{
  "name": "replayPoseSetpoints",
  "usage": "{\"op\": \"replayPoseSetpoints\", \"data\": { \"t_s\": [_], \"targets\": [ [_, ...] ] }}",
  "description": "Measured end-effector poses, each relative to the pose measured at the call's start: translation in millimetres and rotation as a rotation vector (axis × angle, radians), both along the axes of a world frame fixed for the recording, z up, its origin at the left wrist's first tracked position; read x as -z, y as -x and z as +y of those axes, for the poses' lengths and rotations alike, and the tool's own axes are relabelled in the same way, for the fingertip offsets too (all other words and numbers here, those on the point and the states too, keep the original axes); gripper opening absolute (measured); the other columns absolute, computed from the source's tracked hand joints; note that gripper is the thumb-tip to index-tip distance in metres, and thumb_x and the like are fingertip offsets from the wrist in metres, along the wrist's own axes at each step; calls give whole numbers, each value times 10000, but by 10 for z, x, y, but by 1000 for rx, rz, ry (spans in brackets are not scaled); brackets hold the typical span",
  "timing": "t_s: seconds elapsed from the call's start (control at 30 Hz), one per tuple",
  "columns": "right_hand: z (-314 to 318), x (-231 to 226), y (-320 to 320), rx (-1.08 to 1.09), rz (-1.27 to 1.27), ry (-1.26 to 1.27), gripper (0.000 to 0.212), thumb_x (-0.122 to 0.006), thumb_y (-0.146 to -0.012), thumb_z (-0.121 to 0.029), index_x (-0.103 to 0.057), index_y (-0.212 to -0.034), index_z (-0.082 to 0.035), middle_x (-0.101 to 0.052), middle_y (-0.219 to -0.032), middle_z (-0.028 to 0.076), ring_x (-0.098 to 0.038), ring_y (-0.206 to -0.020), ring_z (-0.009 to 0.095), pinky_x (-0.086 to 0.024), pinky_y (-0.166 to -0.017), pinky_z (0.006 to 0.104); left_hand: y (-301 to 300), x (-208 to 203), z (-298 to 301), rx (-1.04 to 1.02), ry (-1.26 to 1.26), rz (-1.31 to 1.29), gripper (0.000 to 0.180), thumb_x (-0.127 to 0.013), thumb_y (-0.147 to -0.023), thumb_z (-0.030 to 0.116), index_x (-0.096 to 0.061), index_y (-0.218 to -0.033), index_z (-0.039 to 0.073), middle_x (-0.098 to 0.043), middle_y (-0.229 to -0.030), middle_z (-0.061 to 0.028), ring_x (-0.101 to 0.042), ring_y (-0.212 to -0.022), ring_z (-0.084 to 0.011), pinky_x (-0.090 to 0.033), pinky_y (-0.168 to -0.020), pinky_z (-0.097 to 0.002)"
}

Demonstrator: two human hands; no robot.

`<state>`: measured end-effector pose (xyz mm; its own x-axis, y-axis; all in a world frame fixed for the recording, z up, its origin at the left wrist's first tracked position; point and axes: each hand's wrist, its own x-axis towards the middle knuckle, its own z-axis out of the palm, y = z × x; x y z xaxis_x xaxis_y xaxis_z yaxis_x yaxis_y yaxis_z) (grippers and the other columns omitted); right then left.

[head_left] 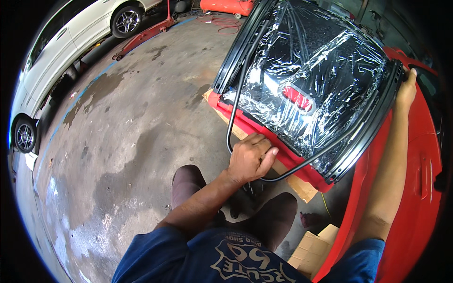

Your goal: The person bends a black rubber weatherstrip using a rubber mallet and then fits it into the channel of a car window frame resting on a red car hood. The person repeatedly hammers and presses the strip to shape and seat it along the frame edges.

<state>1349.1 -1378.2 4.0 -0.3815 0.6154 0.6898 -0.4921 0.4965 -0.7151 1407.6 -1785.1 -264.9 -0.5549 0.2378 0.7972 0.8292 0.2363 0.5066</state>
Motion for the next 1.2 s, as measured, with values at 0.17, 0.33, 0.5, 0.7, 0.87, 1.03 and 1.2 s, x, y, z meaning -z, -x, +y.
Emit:
{"op": "replayPoseSetpoints", "data": {
  "t_s": [0.17, 0.33, 0.5, 0.7, 0.87, 1.03, 1.2],
  "targets": [
    [218, 1, 86, -255, 33, 68, 604, -345, -1105, -431, -659, -1245, 65, -728, -1129, 135, -678, -1017, 220, -508, -965, 335, 80, 22, -307, -99, -315, -46, 126, -578, -911, -5, -604, -789, -10, -570, -720, -143, -575, -681, -309, -485, -672, -413],
    [310, 13, 84, -204, 13, 57, 610, -365, -1098, -441, -678, -1212, 69, -728, -1131, 126, -673, -1025, 213, -500, -966, 326, 707, -71, -590, -353, -644, -469, 250, -602, -1042, 229, -568, -1126, -4, -626, -1030, -117, -596, -959, -202, -484, -881, -356],
    [194, -8, 61, -194, 11, 55, 609, -384, -1094, -451, -688, -1210, 63, -729, -1117, 123, -674, -1020, 208, -497, -963, 323, 1052, -135, -617, -279, -687, -820, 577, -642, -1009, 392, -470, -1411, 15, -618, -1265, -135, -602, -1068, -221, -486, -904, -383],
    [-110, 14, -57, 79, 2, -17, 638, -407, -1077, -491, -732, -1167, 51, -742, -1040, 117, -669, -964, 200, -487, -932, 311, 829, -174, -284, -241, -545, -732, 1017, -777, -894, 405, -165, -1605, 13, -527, -1428, -217, -552, -1266, -300, -454, -1061, -392],
    [-244, 15, -85, 7, 36, 5, 641, -411, -1070, -486, -740, -1116, 62, -747, -994, 111, -671, -921, 193, -490, -901, 313, 813, -29, -200, -319, -420, -586, 1211, -901, -768, 166, -33, -1574, -89, -462, -1458, -288, -458, -1378, -315, -338, -1179, -373],
    [-156, 39, -29, 87, 45, -89, 649, -394, -1074, -486, -756, -1074, 52, -748, -974, 105, -652, -910, 212, -479, -903, 331, 834, 92, -301, -216, -418, -738, 1104, -717, -832, -85, 37, -1625, 56, -583, -1328, -226, -620, -1138, -277, -493, -1010, -371],
    [-62, 84, 32, -126, 86, 5, 548, -423, -1092, -426, -728, -1126, 27, -754, -982, 97, -680, -881, 177, -519, -857, 317, 764, 60, -319, -185, -413, -758, 1078, -616, -856, -87, 86, -1644, 133, -653, -1104, -148, -646, -863, -186, -550, -763, -315]
  ]
}}
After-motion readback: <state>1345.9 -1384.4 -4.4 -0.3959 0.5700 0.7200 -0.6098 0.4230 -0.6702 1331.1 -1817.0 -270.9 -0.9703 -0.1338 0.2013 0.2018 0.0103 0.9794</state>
